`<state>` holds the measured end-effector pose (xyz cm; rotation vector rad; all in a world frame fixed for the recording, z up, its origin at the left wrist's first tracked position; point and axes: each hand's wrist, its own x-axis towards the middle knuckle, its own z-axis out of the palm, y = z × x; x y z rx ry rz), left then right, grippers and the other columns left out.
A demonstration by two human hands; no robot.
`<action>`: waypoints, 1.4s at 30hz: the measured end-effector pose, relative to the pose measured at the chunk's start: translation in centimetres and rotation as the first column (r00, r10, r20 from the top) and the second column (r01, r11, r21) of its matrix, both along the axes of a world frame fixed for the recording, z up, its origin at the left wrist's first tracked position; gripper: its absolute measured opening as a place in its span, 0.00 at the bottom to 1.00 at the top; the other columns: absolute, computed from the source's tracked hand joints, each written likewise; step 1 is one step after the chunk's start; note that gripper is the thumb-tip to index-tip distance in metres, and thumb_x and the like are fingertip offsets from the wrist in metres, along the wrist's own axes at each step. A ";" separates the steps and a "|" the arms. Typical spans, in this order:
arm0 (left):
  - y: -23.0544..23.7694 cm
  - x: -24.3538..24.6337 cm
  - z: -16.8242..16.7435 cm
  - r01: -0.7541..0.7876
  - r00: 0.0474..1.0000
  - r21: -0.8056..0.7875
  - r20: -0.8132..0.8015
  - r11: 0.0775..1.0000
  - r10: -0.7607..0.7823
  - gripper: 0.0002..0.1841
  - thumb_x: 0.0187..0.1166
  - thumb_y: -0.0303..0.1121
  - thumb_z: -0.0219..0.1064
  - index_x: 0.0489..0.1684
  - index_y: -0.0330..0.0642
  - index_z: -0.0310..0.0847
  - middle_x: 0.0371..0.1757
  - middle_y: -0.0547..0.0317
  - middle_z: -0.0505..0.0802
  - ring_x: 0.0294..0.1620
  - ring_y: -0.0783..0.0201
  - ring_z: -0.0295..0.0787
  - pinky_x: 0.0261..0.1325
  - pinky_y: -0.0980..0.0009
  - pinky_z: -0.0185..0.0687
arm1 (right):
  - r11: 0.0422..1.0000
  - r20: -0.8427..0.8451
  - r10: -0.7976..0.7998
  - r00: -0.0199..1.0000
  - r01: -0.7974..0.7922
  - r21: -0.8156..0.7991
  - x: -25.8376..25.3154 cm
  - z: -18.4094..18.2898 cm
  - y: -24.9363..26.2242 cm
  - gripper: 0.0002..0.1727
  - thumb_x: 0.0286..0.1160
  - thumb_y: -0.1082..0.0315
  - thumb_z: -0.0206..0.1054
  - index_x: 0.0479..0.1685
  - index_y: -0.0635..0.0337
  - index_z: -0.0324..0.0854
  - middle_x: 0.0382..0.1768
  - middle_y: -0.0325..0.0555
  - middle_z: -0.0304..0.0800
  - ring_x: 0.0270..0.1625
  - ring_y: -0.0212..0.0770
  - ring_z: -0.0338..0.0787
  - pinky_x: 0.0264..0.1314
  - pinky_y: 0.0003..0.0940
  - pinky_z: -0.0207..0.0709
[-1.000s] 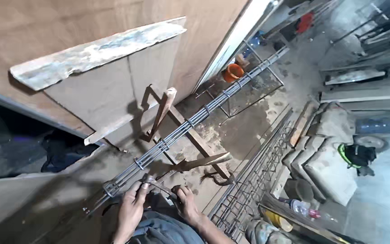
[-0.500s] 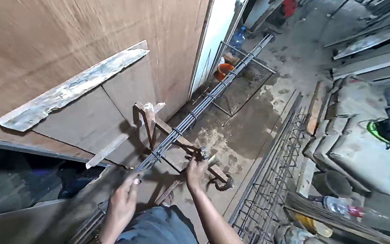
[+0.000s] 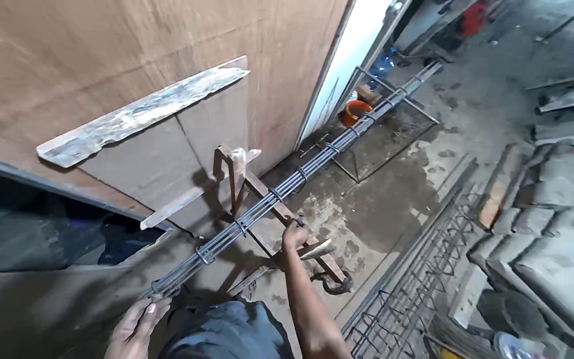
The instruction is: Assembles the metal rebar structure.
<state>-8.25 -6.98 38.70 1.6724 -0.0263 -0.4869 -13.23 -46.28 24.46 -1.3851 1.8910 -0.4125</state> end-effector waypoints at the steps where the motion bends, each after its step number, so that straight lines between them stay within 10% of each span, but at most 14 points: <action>1: -0.4 -0.1 0.4 -0.042 0.999 -0.027 -0.033 0.999 0.041 0.12 0.85 0.24 0.53 0.60 0.33 0.77 0.52 0.58 0.95 0.50 0.64 0.95 0.60 0.66 0.92 | 0.999 -0.036 0.037 0.999 -0.036 0.035 -0.3 0.1 0.1 0.26 0.86 0.58 0.62 0.71 0.72 0.76 0.66 0.72 0.84 0.72 0.66 0.84 0.74 0.58 0.75; 5: -0.8 0.1 1.2 -0.175 0.979 -0.131 -0.128 0.976 0.158 0.11 0.85 0.19 0.53 0.58 0.29 0.78 0.52 0.49 0.95 0.50 0.58 0.96 0.59 0.63 0.93 | 0.987 0.077 0.156 0.985 -0.152 -0.056 -0.4 2.2 4.6 0.43 0.73 0.67 0.71 0.86 0.75 0.53 0.77 0.79 0.70 0.79 0.71 0.75 0.80 0.59 0.71; 7: -0.9 0.6 0.9 -0.199 0.973 -0.196 -0.153 0.960 0.171 0.13 0.85 0.18 0.53 0.63 0.28 0.76 0.54 0.46 0.95 0.52 0.56 0.96 0.61 0.62 0.92 | 0.899 0.267 0.420 0.868 -0.357 -0.253 -0.5 4.7 8.8 0.35 0.74 0.71 0.70 0.80 0.76 0.63 0.70 0.77 0.76 0.69 0.67 0.82 0.71 0.55 0.78; 10: -1.3 0.7 0.8 -0.295 0.947 -0.292 -0.218 0.910 0.237 0.20 0.86 0.18 0.53 0.76 0.27 0.70 0.57 0.43 0.93 0.55 0.54 0.95 0.64 0.60 0.91 | 0.474 0.437 0.848 0.300 -0.798 -0.372 -0.2 9.3 16.0 0.22 0.82 0.64 0.65 0.69 0.68 0.80 0.61 0.55 0.90 0.62 0.43 0.91 0.67 0.42 0.86; 12: -1.6 0.9 1.2 -0.389 0.916 -0.356 -0.251 0.850 0.315 0.18 0.86 0.18 0.52 0.73 0.29 0.72 0.54 0.45 0.93 0.53 0.56 0.95 0.63 0.61 0.90 | 0.090 0.541 0.838 -0.069 -0.961 -0.262 0.4 11.8 20.1 0.29 0.85 0.54 0.64 0.80 0.59 0.75 0.71 0.47 0.86 0.73 0.38 0.85 0.78 0.41 0.79; 14: -1.2 1.8 1.8 -0.460 0.885 -0.391 -0.273 0.797 0.377 0.16 0.87 0.18 0.51 0.69 0.31 0.73 0.53 0.46 0.94 0.52 0.56 0.95 0.62 0.61 0.91 | -0.156 0.643 0.725 -0.245 -0.969 -0.193 1.6 12.3 23.1 0.26 0.86 0.55 0.64 0.77 0.59 0.75 0.60 0.47 0.90 0.60 0.36 0.90 0.69 0.40 0.83; 16: 0.4 3.2 2.2 -0.467 0.883 -0.396 -0.246 0.790 0.399 0.15 0.86 0.17 0.52 0.67 0.29 0.75 0.53 0.46 0.94 0.52 0.54 0.96 0.62 0.59 0.92 | -0.191 0.656 0.700 -0.282 -0.959 -0.209 2.7 12.0 25.0 0.17 0.89 0.60 0.59 0.65 0.62 0.81 0.43 0.47 0.90 0.40 0.36 0.91 0.49 0.37 0.88; 19: 4.1 5.0 2.1 -0.319 0.948 -0.384 -0.105 0.867 0.302 0.12 0.80 0.16 0.60 0.57 0.30 0.83 0.52 0.47 0.95 0.53 0.54 0.95 0.62 0.57 0.92 | -0.191 0.699 0.657 -0.281 -0.960 -0.207 4.9 12.3 25.2 0.14 0.89 0.65 0.57 0.58 0.61 0.86 0.41 0.41 0.90 0.38 0.27 0.85 0.46 0.26 0.81; 22: 7.6 6.8 0.7 -0.128 0.985 -0.391 0.055 0.912 0.162 0.07 0.76 0.26 0.74 0.47 0.41 0.92 0.48 0.55 0.97 0.47 0.61 0.96 0.56 0.64 0.94 | -0.280 0.922 0.387 -0.035 -0.956 0.081 7.8 13.1 24.4 0.11 0.88 0.64 0.58 0.53 0.54 0.86 0.19 0.27 0.71 0.15 0.21 0.64 0.15 0.17 0.57; 24: 8.9 8.2 -0.3 -0.082 0.981 -0.337 0.140 0.938 0.136 0.05 0.75 0.29 0.75 0.44 0.44 0.94 0.42 0.62 0.98 0.40 0.68 0.95 0.48 0.71 0.93 | -0.358 0.945 0.320 0.063 -0.916 0.182 9.6 12.7 23.8 0.11 0.87 0.63 0.58 0.53 0.52 0.86 0.16 0.26 0.67 0.12 0.22 0.59 0.11 0.18 0.52; 31: 7.2 11.4 -3.7 -0.512 0.845 -0.368 -0.376 0.776 0.379 0.06 0.82 0.18 0.62 0.42 0.30 0.87 0.37 0.51 0.95 0.36 0.63 0.93 0.46 0.69 0.93 | -0.252 0.406 0.842 -0.354 -0.925 -0.284 10.7 10.9 25.5 0.20 0.88 0.68 0.58 0.75 0.53 0.82 0.52 0.44 0.95 0.39 0.31 0.91 0.49 0.34 0.86; 35: 10.6 13.5 -9.7 0.027 0.996 -0.010 -0.084 1.000 -0.028 0.15 0.78 0.28 0.70 0.60 0.34 0.87 0.58 0.52 0.94 0.58 0.64 0.92 0.67 0.68 0.87 | -0.109 0.404 0.903 -0.145 -0.988 -0.110 9.9 7.5 25.0 0.20 0.87 0.69 0.58 0.72 0.55 0.84 0.49 0.42 0.96 0.44 0.29 0.92 0.54 0.32 0.88; 38: 12.4 15.1 -14.3 0.402 0.916 0.483 -0.213 0.778 -0.341 0.18 0.87 0.37 0.63 0.71 0.44 0.85 0.70 0.48 0.90 0.75 0.54 0.84 0.82 0.54 0.72 | -0.100 0.189 0.978 -0.082 -0.991 0.086 9.7 4.8 24.5 0.19 0.88 0.61 0.56 0.69 0.52 0.84 0.37 0.44 0.93 0.34 0.38 0.89 0.45 0.42 0.85; 42: 12.8 15.8 -18.6 0.606 0.784 0.570 -0.311 0.555 -0.536 0.18 0.90 0.40 0.58 0.68 0.46 0.87 0.67 0.44 0.91 0.73 0.44 0.84 0.80 0.44 0.71 | -0.260 -0.011 0.961 -0.276 -0.915 0.307 10.3 4.5 25.4 0.21 0.90 0.57 0.52 0.73 0.43 0.83 0.49 0.49 0.96 0.50 0.50 0.95 0.58 0.56 0.86</action>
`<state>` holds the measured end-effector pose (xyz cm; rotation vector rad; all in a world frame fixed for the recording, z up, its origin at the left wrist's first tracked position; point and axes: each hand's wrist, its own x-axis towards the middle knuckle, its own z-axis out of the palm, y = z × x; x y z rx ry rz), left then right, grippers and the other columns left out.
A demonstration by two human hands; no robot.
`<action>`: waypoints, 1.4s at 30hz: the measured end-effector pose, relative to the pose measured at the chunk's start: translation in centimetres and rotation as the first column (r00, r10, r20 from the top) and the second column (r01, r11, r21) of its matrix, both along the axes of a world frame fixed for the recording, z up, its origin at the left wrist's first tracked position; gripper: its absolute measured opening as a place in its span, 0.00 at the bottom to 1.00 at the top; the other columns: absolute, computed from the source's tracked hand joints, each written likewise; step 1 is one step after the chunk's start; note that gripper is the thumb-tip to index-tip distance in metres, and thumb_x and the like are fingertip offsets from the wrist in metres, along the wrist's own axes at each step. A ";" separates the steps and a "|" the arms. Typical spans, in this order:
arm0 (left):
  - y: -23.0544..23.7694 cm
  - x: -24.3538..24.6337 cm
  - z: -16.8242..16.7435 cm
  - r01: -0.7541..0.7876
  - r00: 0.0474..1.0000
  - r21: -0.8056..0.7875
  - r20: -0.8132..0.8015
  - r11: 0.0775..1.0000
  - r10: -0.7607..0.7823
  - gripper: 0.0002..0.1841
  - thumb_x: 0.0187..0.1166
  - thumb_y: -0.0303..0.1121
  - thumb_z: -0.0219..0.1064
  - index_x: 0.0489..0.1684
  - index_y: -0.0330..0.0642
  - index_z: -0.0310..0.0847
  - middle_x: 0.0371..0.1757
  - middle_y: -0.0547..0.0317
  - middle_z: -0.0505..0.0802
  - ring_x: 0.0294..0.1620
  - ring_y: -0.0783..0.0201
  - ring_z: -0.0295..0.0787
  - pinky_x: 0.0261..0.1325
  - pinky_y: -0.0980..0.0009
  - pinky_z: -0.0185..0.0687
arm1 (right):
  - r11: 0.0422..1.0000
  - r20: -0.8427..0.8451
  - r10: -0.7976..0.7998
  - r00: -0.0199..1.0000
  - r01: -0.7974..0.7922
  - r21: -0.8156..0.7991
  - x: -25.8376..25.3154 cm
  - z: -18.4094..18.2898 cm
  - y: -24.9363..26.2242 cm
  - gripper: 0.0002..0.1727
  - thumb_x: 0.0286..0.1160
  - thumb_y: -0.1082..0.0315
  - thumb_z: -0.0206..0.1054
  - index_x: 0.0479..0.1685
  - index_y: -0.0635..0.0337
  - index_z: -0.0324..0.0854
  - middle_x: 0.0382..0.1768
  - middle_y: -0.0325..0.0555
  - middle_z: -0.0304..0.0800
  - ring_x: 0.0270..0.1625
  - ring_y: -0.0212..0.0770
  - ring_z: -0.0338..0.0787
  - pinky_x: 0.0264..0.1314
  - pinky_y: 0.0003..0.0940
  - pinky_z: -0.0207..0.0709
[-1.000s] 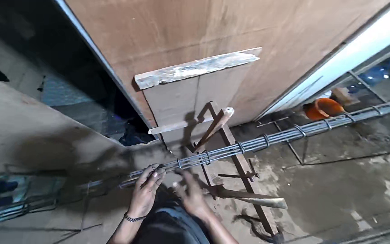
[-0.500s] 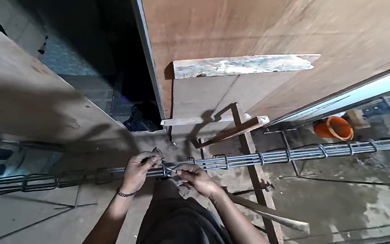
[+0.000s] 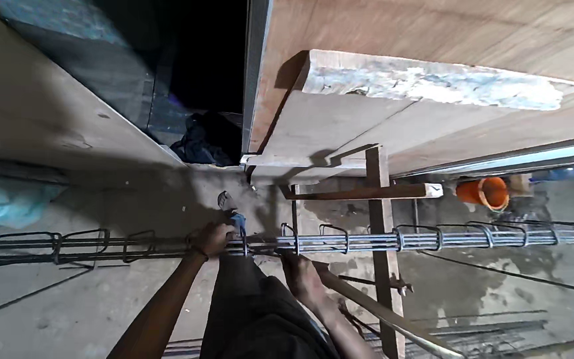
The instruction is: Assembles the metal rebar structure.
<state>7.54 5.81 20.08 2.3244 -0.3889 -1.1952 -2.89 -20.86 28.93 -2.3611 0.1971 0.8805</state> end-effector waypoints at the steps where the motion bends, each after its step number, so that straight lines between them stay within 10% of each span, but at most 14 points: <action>1: 0.1 0.4 -0.4 0.042 0.999 -0.025 -0.027 0.999 -0.043 0.18 0.89 0.39 0.58 0.66 0.44 0.88 0.65 0.44 0.91 0.72 0.44 0.85 0.79 0.44 0.72 | 0.997 -0.035 0.047 0.998 -0.049 -0.053 0.2 0.3 0.5 0.22 0.91 0.57 0.50 0.76 0.39 0.81 0.51 0.50 0.96 0.51 0.54 0.95 0.57 0.60 0.85; 18: -0.2 1.4 -0.6 0.109 0.974 -0.132 -0.182 0.985 -0.132 0.17 0.91 0.32 0.54 0.63 0.29 0.83 0.60 0.33 0.89 0.66 0.40 0.86 0.75 0.44 0.74 | 0.935 -0.221 0.205 0.953 -0.258 -0.244 1.3 1.1 4.0 0.27 0.87 0.61 0.53 0.84 0.26 0.73 0.57 0.55 0.91 0.48 0.60 0.94 0.48 0.63 0.86; 42: -0.5 -0.3 -0.3 0.243 0.968 0.000 -0.065 0.970 -0.242 0.21 0.93 0.35 0.50 0.73 0.27 0.71 0.70 0.32 0.83 0.71 0.36 0.82 0.73 0.42 0.76 | 0.721 -0.459 0.406 0.790 -0.586 -0.370 5.4 3.4 13.8 0.25 0.89 0.73 0.46 0.81 0.80 0.60 0.63 0.74 0.80 0.55 0.65 0.91 0.50 0.52 0.86</action>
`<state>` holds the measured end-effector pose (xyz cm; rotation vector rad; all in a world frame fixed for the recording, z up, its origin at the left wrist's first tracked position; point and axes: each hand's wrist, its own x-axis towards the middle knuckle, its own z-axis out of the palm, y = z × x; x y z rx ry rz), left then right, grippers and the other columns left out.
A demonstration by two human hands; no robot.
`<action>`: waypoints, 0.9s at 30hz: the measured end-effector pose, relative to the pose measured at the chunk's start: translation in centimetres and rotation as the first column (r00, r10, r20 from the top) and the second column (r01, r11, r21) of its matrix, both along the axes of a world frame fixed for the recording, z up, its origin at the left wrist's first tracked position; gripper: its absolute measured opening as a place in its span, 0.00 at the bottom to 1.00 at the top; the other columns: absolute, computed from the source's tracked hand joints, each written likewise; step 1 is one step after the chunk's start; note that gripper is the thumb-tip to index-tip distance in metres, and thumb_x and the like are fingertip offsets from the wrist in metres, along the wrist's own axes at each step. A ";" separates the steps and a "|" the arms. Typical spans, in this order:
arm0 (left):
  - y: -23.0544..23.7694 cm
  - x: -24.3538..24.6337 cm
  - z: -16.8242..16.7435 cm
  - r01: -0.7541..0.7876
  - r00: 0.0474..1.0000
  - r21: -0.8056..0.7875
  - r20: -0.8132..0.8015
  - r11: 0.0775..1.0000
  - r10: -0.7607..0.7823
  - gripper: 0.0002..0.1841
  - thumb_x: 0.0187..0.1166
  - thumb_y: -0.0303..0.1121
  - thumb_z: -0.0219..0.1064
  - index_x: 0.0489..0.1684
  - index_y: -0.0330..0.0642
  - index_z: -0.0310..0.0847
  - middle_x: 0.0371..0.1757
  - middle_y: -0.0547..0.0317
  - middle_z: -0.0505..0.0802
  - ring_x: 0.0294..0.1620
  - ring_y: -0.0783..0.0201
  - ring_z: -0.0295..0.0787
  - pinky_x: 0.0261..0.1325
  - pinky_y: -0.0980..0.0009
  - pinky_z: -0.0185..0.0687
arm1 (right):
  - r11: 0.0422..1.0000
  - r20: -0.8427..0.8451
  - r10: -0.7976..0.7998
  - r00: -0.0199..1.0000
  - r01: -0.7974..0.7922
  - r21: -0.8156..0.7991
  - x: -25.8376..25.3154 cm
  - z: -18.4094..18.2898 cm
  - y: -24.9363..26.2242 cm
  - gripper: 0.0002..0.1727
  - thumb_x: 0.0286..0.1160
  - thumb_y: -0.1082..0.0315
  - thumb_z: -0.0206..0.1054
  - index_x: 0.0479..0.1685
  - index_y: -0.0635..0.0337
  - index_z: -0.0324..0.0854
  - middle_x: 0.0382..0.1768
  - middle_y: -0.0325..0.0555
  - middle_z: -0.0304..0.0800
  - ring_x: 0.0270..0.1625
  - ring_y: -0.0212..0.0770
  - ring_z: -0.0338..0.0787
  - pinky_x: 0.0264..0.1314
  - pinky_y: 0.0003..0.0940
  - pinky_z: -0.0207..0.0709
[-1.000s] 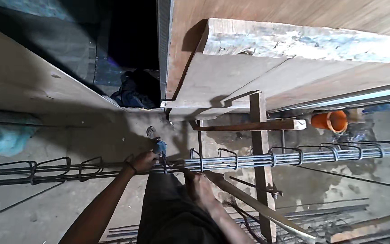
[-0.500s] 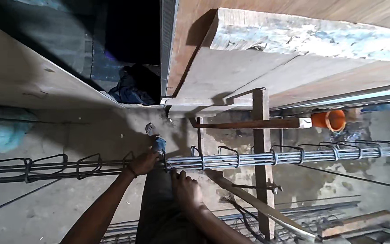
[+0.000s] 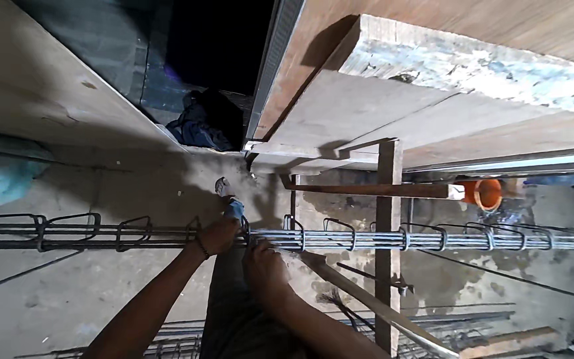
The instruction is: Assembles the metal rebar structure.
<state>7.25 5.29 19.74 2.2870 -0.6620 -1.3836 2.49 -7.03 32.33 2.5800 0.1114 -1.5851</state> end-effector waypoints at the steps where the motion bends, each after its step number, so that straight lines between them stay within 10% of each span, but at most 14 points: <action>1: -0.1 0.0 0.1 0.002 1.000 0.008 -0.003 1.000 -0.002 0.21 0.93 0.35 0.49 0.74 0.27 0.71 0.70 0.32 0.83 0.71 0.36 0.83 0.72 0.42 0.77 | 0.999 0.004 0.054 0.999 -0.054 -0.005 -0.2 -0.2 0.4 0.25 0.89 0.75 0.45 0.80 0.82 0.60 0.62 0.75 0.79 0.53 0.65 0.91 0.49 0.51 0.86; 21: 0.4 0.6 -0.5 -0.330 0.927 -0.056 -0.207 0.942 0.312 0.20 0.92 0.35 0.54 0.74 0.30 0.73 0.65 0.35 0.87 0.68 0.41 0.85 0.75 0.45 0.75 | 0.992 0.066 0.112 0.992 -0.107 -0.069 -0.6 -0.3 1.6 0.23 0.88 0.77 0.43 0.75 0.86 0.64 0.56 0.75 0.82 0.43 0.60 0.92 0.39 0.47 0.84; 27: 0.2 1.0 -1.1 -0.436 0.867 -0.033 -0.285 0.900 0.409 0.24 0.80 0.37 0.71 0.70 0.32 0.77 0.62 0.40 0.89 0.65 0.49 0.88 0.73 0.50 0.78 | 0.988 0.024 0.149 0.989 -0.150 0.024 -0.1 0.1 2.1 0.21 0.88 0.78 0.42 0.70 0.88 0.66 0.58 0.78 0.80 0.44 0.61 0.92 0.40 0.48 0.85</action>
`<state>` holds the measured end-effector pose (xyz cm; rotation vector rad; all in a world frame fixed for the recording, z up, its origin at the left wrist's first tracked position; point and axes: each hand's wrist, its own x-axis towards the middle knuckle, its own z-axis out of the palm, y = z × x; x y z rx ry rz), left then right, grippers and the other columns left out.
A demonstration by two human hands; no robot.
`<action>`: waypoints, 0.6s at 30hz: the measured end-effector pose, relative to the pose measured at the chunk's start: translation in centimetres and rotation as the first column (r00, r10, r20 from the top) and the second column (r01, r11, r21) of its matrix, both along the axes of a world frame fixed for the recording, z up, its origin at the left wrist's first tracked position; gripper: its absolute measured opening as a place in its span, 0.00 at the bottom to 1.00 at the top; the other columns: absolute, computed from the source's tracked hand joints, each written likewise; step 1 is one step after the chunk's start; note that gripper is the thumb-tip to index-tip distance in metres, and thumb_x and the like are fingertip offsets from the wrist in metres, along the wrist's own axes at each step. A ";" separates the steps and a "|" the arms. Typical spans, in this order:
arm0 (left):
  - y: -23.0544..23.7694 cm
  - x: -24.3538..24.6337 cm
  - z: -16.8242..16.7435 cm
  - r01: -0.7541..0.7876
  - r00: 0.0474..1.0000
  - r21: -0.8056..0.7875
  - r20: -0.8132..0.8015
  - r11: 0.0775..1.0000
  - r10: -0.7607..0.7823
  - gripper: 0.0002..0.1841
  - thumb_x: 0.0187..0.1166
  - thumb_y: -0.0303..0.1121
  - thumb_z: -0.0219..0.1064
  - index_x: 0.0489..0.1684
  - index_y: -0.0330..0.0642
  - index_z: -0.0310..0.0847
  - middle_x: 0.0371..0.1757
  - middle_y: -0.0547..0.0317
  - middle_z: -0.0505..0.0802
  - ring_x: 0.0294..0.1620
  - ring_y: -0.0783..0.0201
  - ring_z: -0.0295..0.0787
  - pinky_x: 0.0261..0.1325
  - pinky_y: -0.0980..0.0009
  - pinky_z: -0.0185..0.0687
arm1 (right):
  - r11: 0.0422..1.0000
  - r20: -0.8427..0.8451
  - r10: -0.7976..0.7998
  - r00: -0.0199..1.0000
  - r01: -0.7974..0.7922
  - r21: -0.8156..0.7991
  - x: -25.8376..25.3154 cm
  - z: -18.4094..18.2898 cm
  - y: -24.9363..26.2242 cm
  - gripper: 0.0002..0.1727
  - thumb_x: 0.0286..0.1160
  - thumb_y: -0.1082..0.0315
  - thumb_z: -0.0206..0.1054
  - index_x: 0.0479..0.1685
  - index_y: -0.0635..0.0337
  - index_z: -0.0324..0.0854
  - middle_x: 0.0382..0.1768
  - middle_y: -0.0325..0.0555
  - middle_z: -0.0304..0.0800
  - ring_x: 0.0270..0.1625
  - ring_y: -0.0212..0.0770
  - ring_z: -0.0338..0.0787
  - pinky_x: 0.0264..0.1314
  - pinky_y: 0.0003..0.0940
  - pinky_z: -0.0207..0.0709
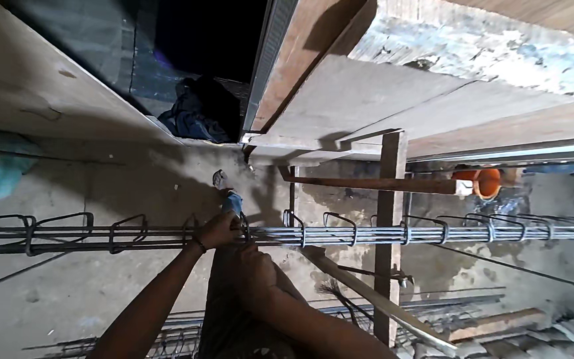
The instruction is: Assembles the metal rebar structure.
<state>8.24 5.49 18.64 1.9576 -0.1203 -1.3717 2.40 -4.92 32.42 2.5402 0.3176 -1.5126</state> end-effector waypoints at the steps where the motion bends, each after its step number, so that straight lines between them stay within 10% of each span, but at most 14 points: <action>1: -0.2 0.0 0.1 -0.007 1.000 0.024 0.006 1.000 0.007 0.25 0.78 0.37 0.73 0.69 0.31 0.77 0.62 0.40 0.89 0.65 0.48 0.87 0.73 0.49 0.78 | 1.000 -0.008 0.008 1.000 -0.008 0.022 -0.1 0.1 0.2 0.20 0.88 0.78 0.43 0.69 0.88 0.68 0.58 0.78 0.80 0.44 0.62 0.92 0.40 0.48 0.85; 18: -0.3 0.1 0.2 -0.063 0.998 0.072 0.013 0.995 0.062 0.25 0.74 0.37 0.77 0.65 0.34 0.80 0.56 0.42 0.91 0.58 0.48 0.89 0.68 0.47 0.80 | 0.977 0.127 -0.188 0.974 0.172 0.128 -1.1 -1.3 -1.2 0.19 0.88 0.72 0.48 0.63 0.77 0.79 0.50 0.67 0.90 0.42 0.60 0.95 0.39 0.50 0.88</action>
